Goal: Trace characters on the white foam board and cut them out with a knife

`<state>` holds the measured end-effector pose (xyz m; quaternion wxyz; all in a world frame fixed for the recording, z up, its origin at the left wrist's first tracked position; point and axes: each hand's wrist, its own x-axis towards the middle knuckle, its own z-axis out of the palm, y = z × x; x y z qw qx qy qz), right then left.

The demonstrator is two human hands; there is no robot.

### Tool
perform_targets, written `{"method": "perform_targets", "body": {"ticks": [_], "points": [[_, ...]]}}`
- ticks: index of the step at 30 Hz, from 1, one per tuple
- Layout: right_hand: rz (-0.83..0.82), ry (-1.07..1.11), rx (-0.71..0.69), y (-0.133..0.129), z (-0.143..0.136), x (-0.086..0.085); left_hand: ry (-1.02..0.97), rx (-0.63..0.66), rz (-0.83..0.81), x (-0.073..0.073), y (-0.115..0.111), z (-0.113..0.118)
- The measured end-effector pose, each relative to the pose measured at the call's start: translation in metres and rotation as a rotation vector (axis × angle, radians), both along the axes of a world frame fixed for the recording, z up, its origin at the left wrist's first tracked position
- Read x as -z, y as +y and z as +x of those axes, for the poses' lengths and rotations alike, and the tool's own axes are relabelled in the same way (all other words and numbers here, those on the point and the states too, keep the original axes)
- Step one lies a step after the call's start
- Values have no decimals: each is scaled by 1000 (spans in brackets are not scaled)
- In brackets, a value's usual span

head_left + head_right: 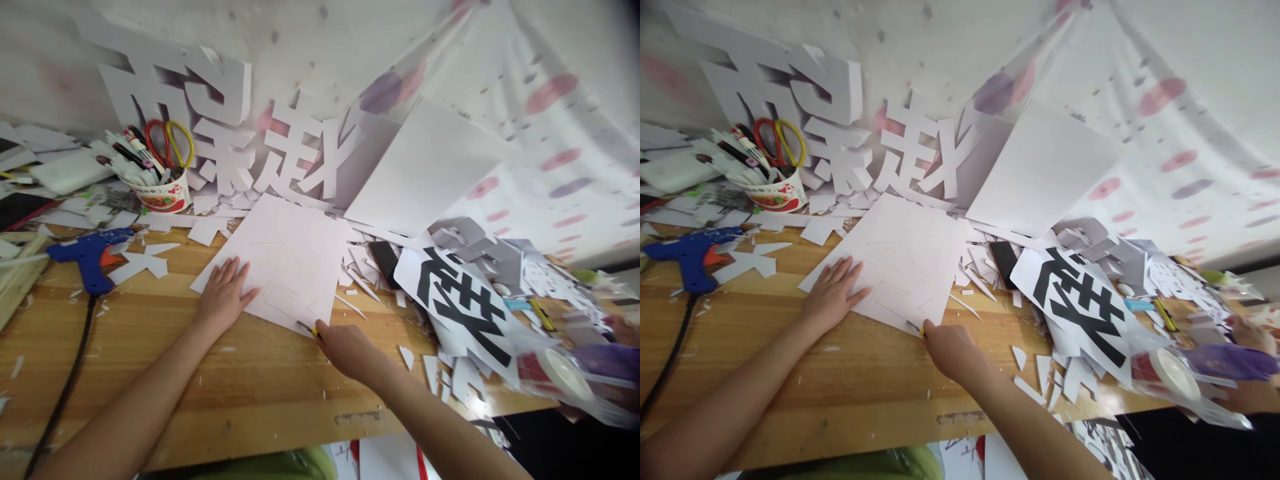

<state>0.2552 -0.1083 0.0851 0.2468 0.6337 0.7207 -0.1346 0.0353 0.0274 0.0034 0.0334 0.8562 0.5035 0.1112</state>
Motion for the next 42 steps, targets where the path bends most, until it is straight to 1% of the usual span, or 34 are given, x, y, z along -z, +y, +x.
{"method": "perform_targets", "body": {"ticks": [12, 17, 22, 35, 42], "points": [[-10, 13, 24, -6, -1, -6, 20, -5, -11, -3, 0, 1], [22, 17, 27, -10, 1, -4, 38, -9, -13, -4, -1, 1], [21, 24, 63, -13, 2, -3, 40, -8, -14, -4, -1, 1], [15, 12, 105, -22, 0, -2, 32, -11, -16, -3, 0, 1], [23, 22, 139, -28, 2, 2, 13, -9, -29, -3, 0, 1]]}}
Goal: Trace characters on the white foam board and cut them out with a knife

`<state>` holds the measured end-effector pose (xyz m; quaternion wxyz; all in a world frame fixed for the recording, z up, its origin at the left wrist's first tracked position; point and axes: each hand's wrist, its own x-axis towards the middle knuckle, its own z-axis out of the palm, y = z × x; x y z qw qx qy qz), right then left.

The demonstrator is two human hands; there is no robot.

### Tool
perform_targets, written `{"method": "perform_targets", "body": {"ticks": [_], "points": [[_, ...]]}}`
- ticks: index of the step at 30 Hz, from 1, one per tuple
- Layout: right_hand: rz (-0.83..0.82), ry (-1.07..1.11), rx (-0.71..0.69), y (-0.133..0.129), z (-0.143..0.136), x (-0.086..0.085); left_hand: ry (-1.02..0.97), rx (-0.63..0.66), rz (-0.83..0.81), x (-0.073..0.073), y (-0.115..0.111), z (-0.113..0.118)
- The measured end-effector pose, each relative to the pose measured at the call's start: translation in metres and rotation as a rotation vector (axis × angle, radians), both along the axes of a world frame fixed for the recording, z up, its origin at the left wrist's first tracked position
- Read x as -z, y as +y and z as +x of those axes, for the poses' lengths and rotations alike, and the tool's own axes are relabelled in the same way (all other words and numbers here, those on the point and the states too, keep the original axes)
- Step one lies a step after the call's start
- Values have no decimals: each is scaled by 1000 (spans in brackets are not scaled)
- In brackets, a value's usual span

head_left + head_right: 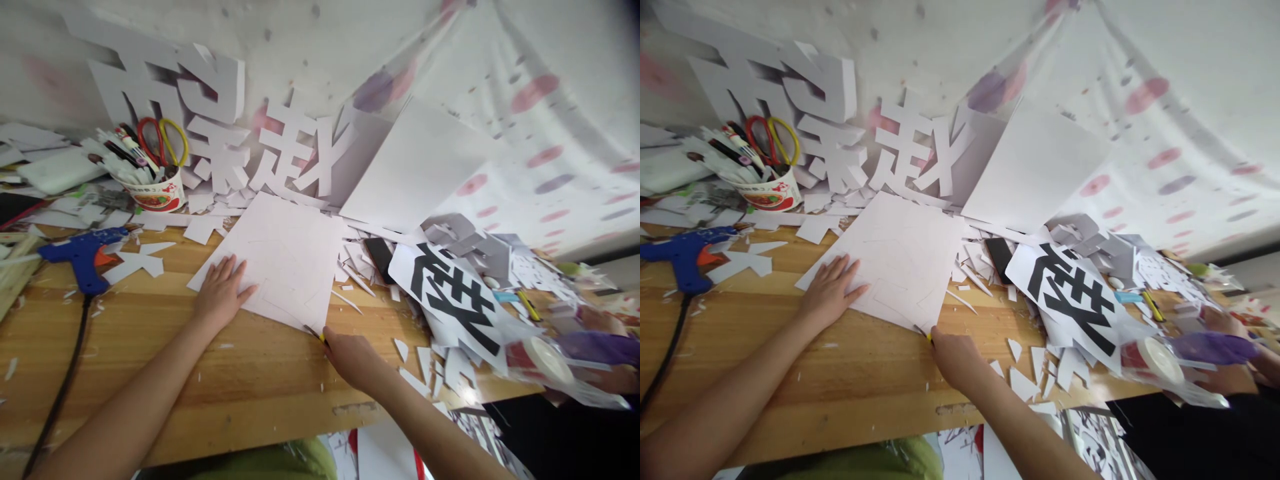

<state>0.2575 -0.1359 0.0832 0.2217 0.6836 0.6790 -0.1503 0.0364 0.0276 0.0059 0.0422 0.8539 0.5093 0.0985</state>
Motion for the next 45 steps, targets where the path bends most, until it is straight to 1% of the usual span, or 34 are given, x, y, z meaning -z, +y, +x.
{"method": "perform_targets", "body": {"ticks": [8, 13, 17, 20, 25, 27, 29, 33, 35, 37, 40, 45], "points": [[5, 14, 53, -8, -1, 2, 13, -1, -4, -1, 0, 0], [-16, -3, 92, -14, 1, 8, 7, 3, 6, 1, 0, -1], [23, -36, 90, -22, 3, 15, 7, 3, 28, 3, 0, -1], [45, -17, 108, -27, 6, 19, -3, 12, 44, 4, 0, -1], [82, 42, 177, -30, 13, 17, -30, 10, 54, 4, -1, -1], [117, 76, 166, -24, 12, 13, -19, 6, 56, 3, -2, 0], [141, 105, 125, -10, 8, 8, -6, 3, 55, 1, -3, 0], [161, 113, -6, 31, -12, 0, -8, -2, 55, 2, -3, -1], [162, 109, -64, 49, -22, -1, -25, -1, 61, 4, -2, -1], [158, 107, -108, 62, -29, 1, -47, 2, 70, 5, -2, -2], [159, 103, -139, 72, -35, 4, -64, 5, 76, 5, -2, -2], [150, 86, -162, 75, -37, 4, -61, 4, 62, 5, -2, -2]]}}
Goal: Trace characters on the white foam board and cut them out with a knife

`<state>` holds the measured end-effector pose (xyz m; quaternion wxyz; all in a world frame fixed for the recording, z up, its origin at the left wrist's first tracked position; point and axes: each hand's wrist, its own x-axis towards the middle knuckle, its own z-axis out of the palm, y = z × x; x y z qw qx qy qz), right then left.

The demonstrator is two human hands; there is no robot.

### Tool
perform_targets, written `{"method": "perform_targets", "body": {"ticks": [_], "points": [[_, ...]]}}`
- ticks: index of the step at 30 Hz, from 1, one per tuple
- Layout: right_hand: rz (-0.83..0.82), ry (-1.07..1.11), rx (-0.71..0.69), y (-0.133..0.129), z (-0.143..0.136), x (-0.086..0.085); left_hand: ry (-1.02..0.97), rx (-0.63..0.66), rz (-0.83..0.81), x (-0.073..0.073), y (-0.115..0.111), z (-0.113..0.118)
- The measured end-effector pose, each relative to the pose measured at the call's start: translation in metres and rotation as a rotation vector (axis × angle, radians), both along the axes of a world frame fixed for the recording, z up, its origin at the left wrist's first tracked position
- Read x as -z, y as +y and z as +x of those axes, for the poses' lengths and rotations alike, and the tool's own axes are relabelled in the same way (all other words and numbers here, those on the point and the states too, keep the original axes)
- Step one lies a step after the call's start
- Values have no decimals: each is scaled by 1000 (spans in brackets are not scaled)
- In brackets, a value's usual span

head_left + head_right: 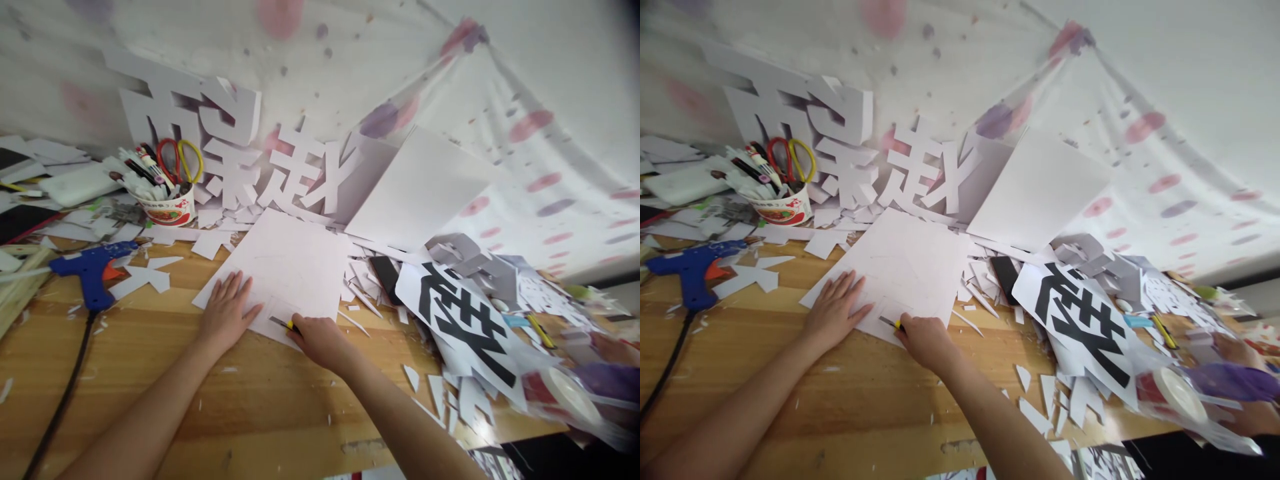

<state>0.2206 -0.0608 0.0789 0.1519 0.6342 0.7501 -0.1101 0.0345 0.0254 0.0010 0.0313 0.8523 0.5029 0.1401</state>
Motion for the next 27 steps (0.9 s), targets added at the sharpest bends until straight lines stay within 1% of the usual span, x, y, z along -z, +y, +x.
{"method": "perform_targets", "body": {"ticks": [6, 10, 20, 27], "points": [[-22, -2, -15, 4, -2, -2, -20, -1, -6, 0, 0, 0], [-5, -9, -24, 4, -2, 0, -4, -1, -5, -1, -1, 0], [-20, 0, -13, 5, -4, -2, -16, 2, -13, 0, -1, 0], [-28, -31, -39, 7, -8, -1, 18, -7, 0, -2, -2, 3]]}}
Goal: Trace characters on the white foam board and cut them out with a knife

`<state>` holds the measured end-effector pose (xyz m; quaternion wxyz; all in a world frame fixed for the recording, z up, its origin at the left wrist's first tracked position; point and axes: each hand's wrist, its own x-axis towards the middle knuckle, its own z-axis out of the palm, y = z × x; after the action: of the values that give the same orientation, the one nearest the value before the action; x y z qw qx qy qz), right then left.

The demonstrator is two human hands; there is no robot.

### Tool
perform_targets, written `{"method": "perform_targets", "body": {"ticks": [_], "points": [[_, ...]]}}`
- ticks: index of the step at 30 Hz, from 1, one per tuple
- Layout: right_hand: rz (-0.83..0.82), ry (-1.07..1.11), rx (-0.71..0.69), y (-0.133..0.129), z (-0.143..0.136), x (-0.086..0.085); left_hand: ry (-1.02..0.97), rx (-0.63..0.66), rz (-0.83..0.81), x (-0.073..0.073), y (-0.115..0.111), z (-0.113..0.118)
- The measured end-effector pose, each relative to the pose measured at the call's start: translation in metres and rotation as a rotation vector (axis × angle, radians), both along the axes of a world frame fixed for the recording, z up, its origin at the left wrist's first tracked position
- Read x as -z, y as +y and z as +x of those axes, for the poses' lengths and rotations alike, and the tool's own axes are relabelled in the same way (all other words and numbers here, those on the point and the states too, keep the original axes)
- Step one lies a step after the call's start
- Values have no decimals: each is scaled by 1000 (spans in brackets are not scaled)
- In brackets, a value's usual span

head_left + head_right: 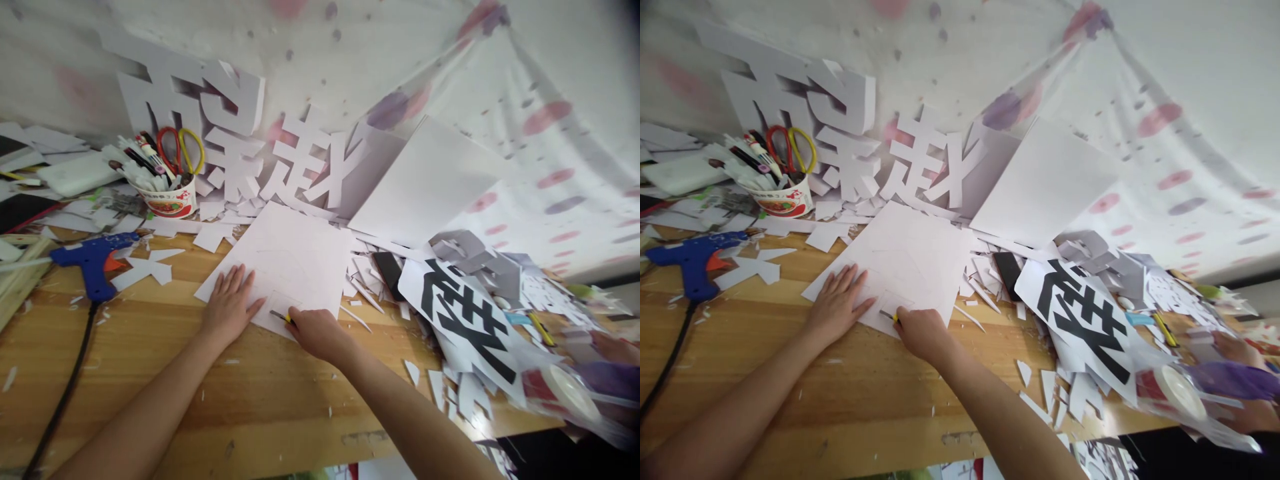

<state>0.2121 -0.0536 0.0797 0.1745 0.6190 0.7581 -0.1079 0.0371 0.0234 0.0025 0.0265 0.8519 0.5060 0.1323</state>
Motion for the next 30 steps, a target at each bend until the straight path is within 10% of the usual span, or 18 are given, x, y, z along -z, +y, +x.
{"method": "perform_targets", "body": {"ticks": [30], "points": [[-58, -66, -55, -9, 18, -12, 12, -4, -20, -2, 1, -2]]}}
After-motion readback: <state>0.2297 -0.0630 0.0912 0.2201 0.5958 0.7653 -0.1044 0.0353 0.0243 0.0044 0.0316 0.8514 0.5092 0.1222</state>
